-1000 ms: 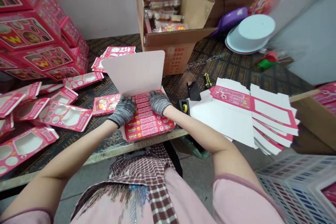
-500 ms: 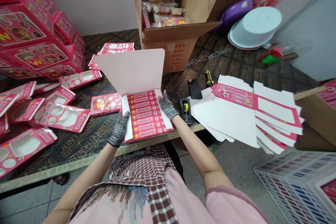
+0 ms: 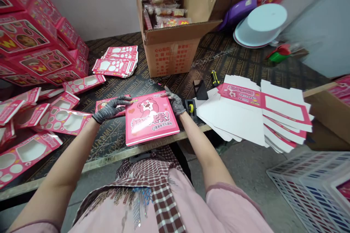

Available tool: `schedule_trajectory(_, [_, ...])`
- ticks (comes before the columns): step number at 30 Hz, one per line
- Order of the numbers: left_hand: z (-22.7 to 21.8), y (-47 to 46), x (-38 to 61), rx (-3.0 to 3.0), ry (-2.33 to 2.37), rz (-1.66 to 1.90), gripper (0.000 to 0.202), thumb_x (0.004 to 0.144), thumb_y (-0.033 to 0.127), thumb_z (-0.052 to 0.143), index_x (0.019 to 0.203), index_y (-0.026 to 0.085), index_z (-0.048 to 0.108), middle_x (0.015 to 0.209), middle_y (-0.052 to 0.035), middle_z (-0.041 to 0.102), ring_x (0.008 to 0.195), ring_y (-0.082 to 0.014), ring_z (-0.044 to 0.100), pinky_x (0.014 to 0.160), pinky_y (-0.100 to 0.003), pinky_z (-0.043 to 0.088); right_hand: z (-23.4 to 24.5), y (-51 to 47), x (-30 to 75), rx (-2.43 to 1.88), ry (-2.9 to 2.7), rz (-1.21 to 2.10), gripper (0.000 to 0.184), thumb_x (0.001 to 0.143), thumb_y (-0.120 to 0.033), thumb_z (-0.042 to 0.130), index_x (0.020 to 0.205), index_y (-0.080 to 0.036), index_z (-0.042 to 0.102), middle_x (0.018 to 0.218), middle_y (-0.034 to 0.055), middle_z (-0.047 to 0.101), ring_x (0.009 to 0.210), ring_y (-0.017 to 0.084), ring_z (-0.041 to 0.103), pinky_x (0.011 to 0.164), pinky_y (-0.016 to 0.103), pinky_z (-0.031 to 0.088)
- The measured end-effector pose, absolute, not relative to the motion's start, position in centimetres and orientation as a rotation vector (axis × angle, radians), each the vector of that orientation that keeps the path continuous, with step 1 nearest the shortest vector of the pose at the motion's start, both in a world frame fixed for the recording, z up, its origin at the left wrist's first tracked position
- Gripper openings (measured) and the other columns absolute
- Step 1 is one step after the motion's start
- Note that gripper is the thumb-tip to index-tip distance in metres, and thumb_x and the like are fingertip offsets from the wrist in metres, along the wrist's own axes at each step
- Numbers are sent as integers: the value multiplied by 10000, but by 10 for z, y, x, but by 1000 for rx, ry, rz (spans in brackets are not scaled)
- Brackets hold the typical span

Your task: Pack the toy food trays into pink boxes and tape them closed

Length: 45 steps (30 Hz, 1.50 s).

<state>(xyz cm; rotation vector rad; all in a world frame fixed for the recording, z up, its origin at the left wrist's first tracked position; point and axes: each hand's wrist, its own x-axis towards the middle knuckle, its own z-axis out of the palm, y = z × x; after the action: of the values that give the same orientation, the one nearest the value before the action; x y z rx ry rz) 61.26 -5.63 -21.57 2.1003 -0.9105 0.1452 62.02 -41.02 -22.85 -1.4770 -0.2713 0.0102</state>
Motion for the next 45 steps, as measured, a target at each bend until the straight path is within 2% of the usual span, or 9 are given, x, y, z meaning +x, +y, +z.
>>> schedule_trajectory(4, [-223,-85,582,2261,-765,186,655,868,700,576,1286,205,676,1380,-163,623,1336,-349,534,1184,-600,338,-232,-436,578,-1935,-499,-103,626,726,-640,767,1229,-268,739,1628,33,394,1575,323,178,1291,502,87])
schedule_trajectory(7, [-243,-120,527,2408,-699,230,808,796,698,682,1470,282,524,1618,-115,391,1536,-418,226,1238,-661,117,-239,-456,536,-2199,-626,-100,710,787,-714,690,1349,-281,670,1678,35,287,1596,325,26,1283,552,55])
schedule_trajectory(10, [-257,-137,468,2481,-738,271,697,880,615,637,1494,319,491,1653,-94,342,1562,-379,185,1250,-617,139,-241,-470,502,-2351,-686,-113,727,836,-734,620,1415,-294,614,1648,57,352,1590,340,80,1268,601,114])
schedule_trajectory(16, [-267,-129,424,2406,-700,403,423,972,429,564,1376,309,606,1554,-94,500,1510,-291,359,1247,-572,241,-220,-478,496,-2493,-934,-52,730,794,-709,695,1410,-328,607,1552,54,507,1551,361,250,1253,633,171])
schedule_trajectory(23, [-272,-123,441,2377,-679,429,314,917,408,626,1207,316,704,1341,-68,691,1385,-287,534,1233,-588,277,-209,-467,489,-2540,-1082,-57,533,983,-484,536,1405,-165,602,1519,155,528,1476,335,413,1249,639,237])
schedule_trajectory(29, [-257,-129,443,2254,-581,507,209,917,437,653,1068,322,740,1092,-20,784,1210,-284,663,1232,-656,210,-211,-478,510,-2267,-973,28,344,976,-513,558,1164,-302,753,1282,30,724,1286,226,629,1234,505,372])
schedule_trajectory(33, [-260,-139,434,2191,-525,471,188,915,471,647,977,325,748,1098,-20,782,1270,-304,614,1194,-658,288,-208,-486,524,-2144,-977,78,351,935,-570,610,1111,-316,777,1236,20,746,1270,230,643,1256,518,324])
schedule_trajectory(40, [-266,-132,428,2305,-598,489,141,867,419,695,993,372,738,1128,11,777,1274,-327,602,1239,-709,55,-229,-481,487,-2256,-929,-58,432,932,-561,620,1239,-276,725,1350,69,686,1396,264,534,1229,552,354])
schedule_trajectory(45, [-260,-193,432,2342,-638,443,222,921,288,602,1094,329,734,1216,-49,752,1197,-293,644,1146,-615,366,-250,-478,469,-2377,-931,-238,393,1039,-402,426,1286,-257,696,1347,90,684,1402,237,527,1225,536,372])
